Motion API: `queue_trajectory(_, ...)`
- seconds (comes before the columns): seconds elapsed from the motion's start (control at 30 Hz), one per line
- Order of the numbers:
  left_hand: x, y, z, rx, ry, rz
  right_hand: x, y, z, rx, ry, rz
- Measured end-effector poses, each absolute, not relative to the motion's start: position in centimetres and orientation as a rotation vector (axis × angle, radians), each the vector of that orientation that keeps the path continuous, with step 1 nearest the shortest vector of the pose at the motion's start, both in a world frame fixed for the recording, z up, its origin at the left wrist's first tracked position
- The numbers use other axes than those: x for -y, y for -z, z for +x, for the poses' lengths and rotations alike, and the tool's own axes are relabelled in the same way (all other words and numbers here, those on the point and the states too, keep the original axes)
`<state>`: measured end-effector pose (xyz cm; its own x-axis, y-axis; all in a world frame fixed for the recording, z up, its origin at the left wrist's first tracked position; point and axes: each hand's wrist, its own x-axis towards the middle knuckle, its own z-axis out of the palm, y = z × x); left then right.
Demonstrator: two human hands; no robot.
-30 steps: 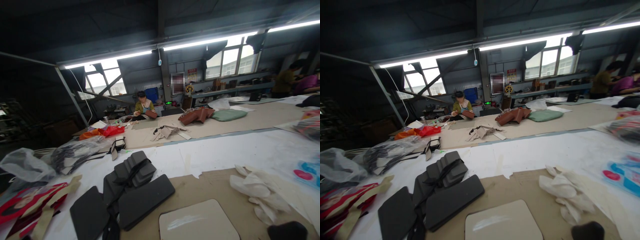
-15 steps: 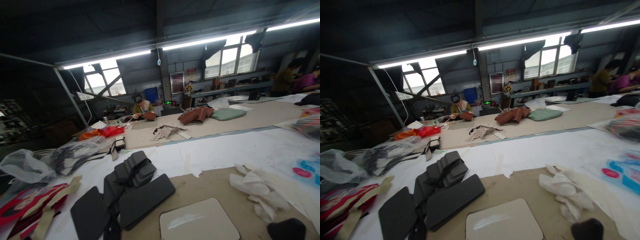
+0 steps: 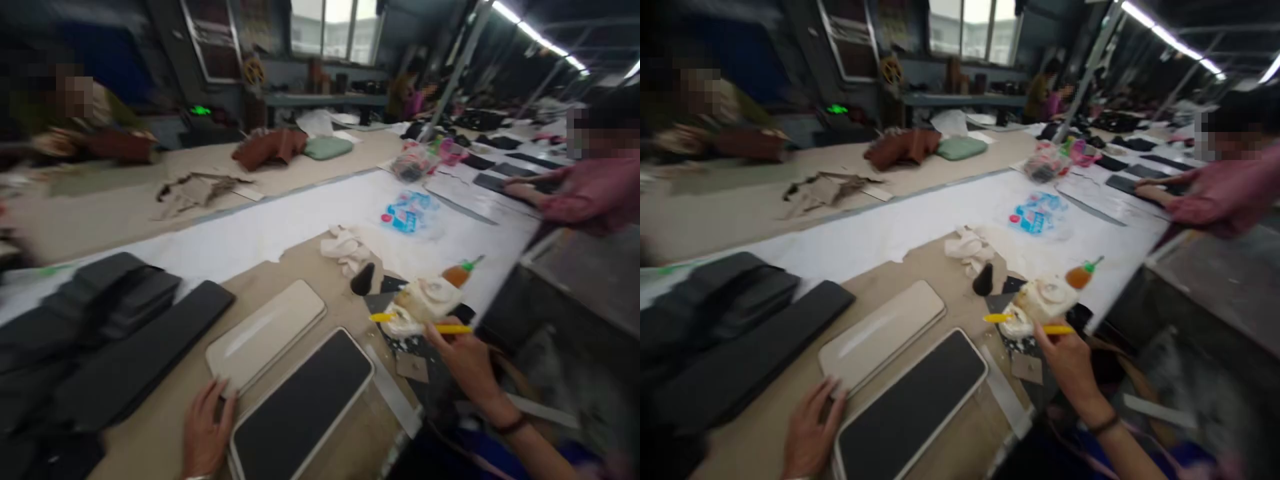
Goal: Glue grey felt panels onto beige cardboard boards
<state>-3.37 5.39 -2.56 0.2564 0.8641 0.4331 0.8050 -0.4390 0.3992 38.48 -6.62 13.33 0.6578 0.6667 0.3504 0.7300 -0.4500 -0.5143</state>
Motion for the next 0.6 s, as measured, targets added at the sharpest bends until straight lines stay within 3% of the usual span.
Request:
queue_trajectory(0.2, -6.0, 2.0, -3.0, -1.613, -0.880, 2.417, 9.0, -13.1, 39.6, 1.297, 0.120, -2.223)
queue_trajectory(0.4, -5.9, 1.9, -3.1, -1.631, -0.957, 2.353, 8.4, -13.7, 39.4, 1.810, -0.179, -2.055)
queue_trajectory(0.6, -6.2, 1.8, -3.3, -1.606, -0.965, 2.389, 8.1, -13.9, 40.7, 1.555, -0.012, -2.278)
